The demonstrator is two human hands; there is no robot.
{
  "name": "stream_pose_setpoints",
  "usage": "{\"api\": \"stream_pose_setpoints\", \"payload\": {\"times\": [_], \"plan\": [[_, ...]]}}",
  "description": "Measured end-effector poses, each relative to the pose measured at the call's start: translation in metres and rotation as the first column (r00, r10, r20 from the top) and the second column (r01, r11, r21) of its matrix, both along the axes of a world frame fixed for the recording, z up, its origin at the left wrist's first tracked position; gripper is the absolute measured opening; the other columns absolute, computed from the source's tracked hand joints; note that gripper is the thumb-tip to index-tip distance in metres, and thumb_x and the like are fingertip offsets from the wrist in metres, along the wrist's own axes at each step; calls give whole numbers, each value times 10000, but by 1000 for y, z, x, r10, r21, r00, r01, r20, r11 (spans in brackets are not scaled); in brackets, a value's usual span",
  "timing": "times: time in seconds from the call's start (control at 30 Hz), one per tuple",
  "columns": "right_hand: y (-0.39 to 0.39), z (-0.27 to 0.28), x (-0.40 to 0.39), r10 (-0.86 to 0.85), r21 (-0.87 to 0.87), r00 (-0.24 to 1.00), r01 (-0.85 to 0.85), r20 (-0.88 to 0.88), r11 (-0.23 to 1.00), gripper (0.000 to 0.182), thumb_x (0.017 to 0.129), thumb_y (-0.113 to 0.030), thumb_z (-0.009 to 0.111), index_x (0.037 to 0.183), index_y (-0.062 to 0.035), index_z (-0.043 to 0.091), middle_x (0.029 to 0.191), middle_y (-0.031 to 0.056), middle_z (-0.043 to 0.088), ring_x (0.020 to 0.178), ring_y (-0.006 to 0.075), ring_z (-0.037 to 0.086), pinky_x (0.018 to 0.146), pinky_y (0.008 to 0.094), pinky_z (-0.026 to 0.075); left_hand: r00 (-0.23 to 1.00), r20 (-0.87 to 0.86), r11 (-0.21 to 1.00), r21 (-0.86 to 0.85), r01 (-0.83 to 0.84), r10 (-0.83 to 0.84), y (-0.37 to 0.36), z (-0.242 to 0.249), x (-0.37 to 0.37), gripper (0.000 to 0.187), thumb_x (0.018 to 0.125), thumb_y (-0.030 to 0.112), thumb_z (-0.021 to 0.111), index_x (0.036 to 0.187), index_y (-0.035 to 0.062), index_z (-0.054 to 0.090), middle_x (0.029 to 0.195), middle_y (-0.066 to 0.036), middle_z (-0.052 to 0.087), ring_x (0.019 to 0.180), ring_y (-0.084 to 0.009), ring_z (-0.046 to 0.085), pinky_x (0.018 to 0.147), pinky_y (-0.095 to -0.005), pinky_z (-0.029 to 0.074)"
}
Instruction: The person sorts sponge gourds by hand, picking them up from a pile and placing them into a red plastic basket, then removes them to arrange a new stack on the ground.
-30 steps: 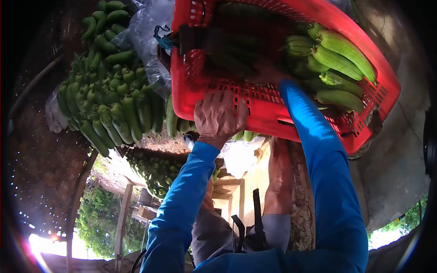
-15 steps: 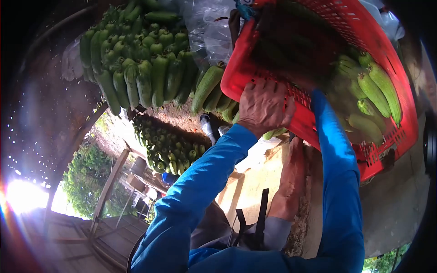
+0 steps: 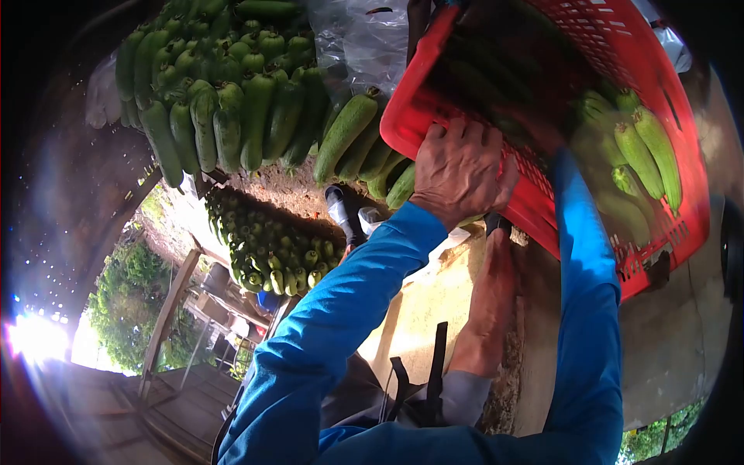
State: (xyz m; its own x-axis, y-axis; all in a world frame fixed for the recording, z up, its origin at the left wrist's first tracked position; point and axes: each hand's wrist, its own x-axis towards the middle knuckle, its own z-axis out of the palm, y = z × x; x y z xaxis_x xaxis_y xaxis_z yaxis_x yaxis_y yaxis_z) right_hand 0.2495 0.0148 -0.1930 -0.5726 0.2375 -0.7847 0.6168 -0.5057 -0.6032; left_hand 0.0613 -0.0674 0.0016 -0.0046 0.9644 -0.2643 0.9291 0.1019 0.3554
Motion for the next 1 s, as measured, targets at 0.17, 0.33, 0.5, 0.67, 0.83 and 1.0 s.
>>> {"api": "stream_pose_setpoints", "payload": {"times": [0.17,0.33,0.5,0.67,0.83,1.0], "plan": [[-15,-58,29,-134,94,873,201,-469,975,411,1029,-247,447,1388,-91,572,1416,58,557,1313,157,491,1150,312,323,999,32,995,101,-12,9,-1,-3,1,291,761,346,647,812,63,689,769,-92,627,780,-243,604,676,-405,465],[-5,-28,1,-57,11,988,59,-143,998,408,1038,-242,430,1389,-88,568,1422,72,556,1323,166,490,1148,306,333,1000,20,994,110,-10,8,0,-3,2,304,752,360,659,830,68,698,779,-87,632,772,-242,607,670,-406,472],[-6,-51,-3,254,192,909,-199,-331,961,420,1043,-234,398,1403,-83,553,1434,82,545,1342,175,479,1153,313,334,1000,25,995,101,-11,9,0,-4,1,310,761,372,657,830,71,686,771,-81,624,759,-239,601,670,-404,468],[3,-25,-15,335,142,926,-313,-174,939,425,1039,-193,388,1423,-83,533,1466,69,514,1375,185,448,1171,324,316,999,23,997,80,23,-25,-1,-2,0,308,770,374,653,824,71,681,764,-80,616,760,-236,601,669,-400,461],[6,-26,-26,327,162,935,-304,-140,939,430,1044,-162,354,1436,-98,518,1505,66,467,1400,195,408,1191,338,280,999,35,996,92,5,-8,-2,-5,-2,311,776,378,649,829,73,680,771,-83,618,767,-236,597,679,-400,457],[11,24,-5,-37,9,988,39,-147,999,365,1008,-243,490,1317,-88,607,1279,66,629,1154,173,594,1036,303,449,999,54,997,78,-14,10,-5,-3,-2,304,787,382,637,830,83,677,790,-86,620,791,-242,591,714,-406,449]]}}
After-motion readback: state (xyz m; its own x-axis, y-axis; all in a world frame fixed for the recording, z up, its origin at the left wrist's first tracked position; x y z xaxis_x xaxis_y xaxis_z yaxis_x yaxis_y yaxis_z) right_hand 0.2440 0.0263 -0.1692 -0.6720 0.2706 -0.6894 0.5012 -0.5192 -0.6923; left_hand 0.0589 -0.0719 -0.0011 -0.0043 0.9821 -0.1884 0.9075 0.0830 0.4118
